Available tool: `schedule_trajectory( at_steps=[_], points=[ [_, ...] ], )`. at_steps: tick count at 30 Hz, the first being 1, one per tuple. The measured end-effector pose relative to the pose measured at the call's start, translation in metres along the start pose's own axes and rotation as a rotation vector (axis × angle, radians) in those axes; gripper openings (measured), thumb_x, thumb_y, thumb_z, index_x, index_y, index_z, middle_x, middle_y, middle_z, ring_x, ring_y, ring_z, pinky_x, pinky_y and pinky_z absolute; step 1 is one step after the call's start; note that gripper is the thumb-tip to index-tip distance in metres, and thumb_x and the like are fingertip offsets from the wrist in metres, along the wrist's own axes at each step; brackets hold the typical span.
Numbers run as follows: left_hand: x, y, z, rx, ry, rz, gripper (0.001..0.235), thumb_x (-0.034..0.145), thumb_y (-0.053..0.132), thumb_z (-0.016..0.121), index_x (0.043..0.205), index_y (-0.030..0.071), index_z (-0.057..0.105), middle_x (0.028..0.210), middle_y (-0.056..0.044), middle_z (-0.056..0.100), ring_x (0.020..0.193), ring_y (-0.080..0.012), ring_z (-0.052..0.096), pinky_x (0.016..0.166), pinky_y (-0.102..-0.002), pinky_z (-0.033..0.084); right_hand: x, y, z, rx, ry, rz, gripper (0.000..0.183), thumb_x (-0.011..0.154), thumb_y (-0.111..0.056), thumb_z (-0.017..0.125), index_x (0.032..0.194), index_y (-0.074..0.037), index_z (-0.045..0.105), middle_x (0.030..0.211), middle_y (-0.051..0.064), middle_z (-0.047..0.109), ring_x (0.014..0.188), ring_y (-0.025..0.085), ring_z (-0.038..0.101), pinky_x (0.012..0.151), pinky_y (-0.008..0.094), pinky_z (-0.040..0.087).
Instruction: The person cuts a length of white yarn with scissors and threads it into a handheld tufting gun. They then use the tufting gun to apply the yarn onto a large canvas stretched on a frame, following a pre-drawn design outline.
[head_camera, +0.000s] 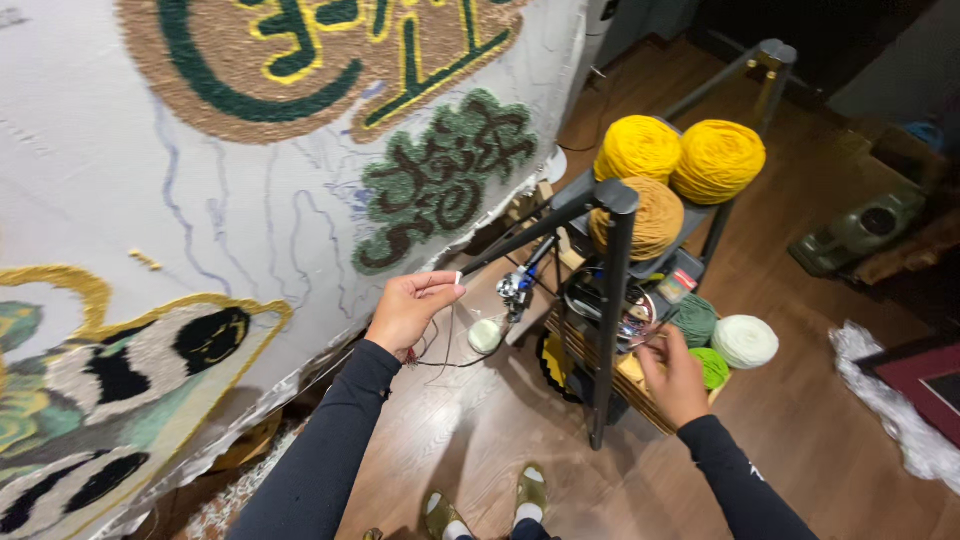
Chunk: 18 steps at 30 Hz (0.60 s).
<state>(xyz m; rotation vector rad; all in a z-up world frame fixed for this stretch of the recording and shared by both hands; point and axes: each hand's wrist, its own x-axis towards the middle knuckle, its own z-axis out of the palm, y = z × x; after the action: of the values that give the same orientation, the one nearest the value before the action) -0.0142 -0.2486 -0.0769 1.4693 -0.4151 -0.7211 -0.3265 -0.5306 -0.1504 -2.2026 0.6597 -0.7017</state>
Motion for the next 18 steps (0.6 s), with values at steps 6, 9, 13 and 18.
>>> schedule_trajectory(
  at_steps=[6, 9, 13, 18],
  points=[
    [0.020, -0.013, 0.039, -0.021, 0.004, -0.036, 0.034, 0.087, 0.012, 0.079, 0.118, -0.002, 0.076, 0.106, -0.008, 0.078, 0.091, -0.0070, 0.068, 0.082, -0.021, 0.052, 0.025, 0.139, -0.003, -0.380, -0.191, 0.226, 0.027, 0.089, -0.016, 0.072, 0.113, -0.004, 0.068, 0.090, 0.022, 0.075, 0.086, 0.037, 0.074, 0.081, 0.045, 0.057],
    [0.019, -0.018, 0.045, -0.024, 0.026, -0.030, 0.034, 0.087, 0.012, 0.078, 0.117, -0.002, 0.076, 0.106, -0.008, 0.079, 0.091, -0.0065, 0.070, 0.083, -0.021, 0.053, 0.053, 0.180, 0.024, -0.513, -0.306, 0.217, 0.024, 0.084, -0.015, 0.072, 0.105, -0.005, 0.072, 0.093, 0.027, 0.072, 0.093, 0.044, 0.070, 0.085, 0.052, 0.055],
    [0.006, -0.019, 0.038, 0.031, 0.109, -0.097, 0.032, 0.090, 0.012, 0.077, 0.119, -0.001, 0.077, 0.106, -0.010, 0.079, 0.086, -0.0088, 0.063, 0.077, -0.024, 0.049, 0.085, 0.219, 0.069, -0.640, -0.352, 0.186, 0.015, 0.092, -0.012, 0.063, 0.100, -0.004, 0.073, 0.097, 0.029, 0.071, 0.097, 0.046, 0.069, 0.089, 0.055, 0.054],
    [-0.011, -0.012, 0.027, -0.042, 0.119, -0.078, 0.031, 0.091, 0.010, 0.072, 0.118, -0.004, 0.073, 0.107, -0.011, 0.080, 0.097, -0.0113, 0.074, 0.086, -0.023, 0.055, 0.093, 0.219, 0.080, -0.603, -0.361, 0.126, 0.022, 0.089, -0.010, 0.061, 0.109, -0.005, 0.068, 0.097, 0.030, 0.071, 0.096, 0.047, 0.068, 0.087, 0.055, 0.054]
  ],
)
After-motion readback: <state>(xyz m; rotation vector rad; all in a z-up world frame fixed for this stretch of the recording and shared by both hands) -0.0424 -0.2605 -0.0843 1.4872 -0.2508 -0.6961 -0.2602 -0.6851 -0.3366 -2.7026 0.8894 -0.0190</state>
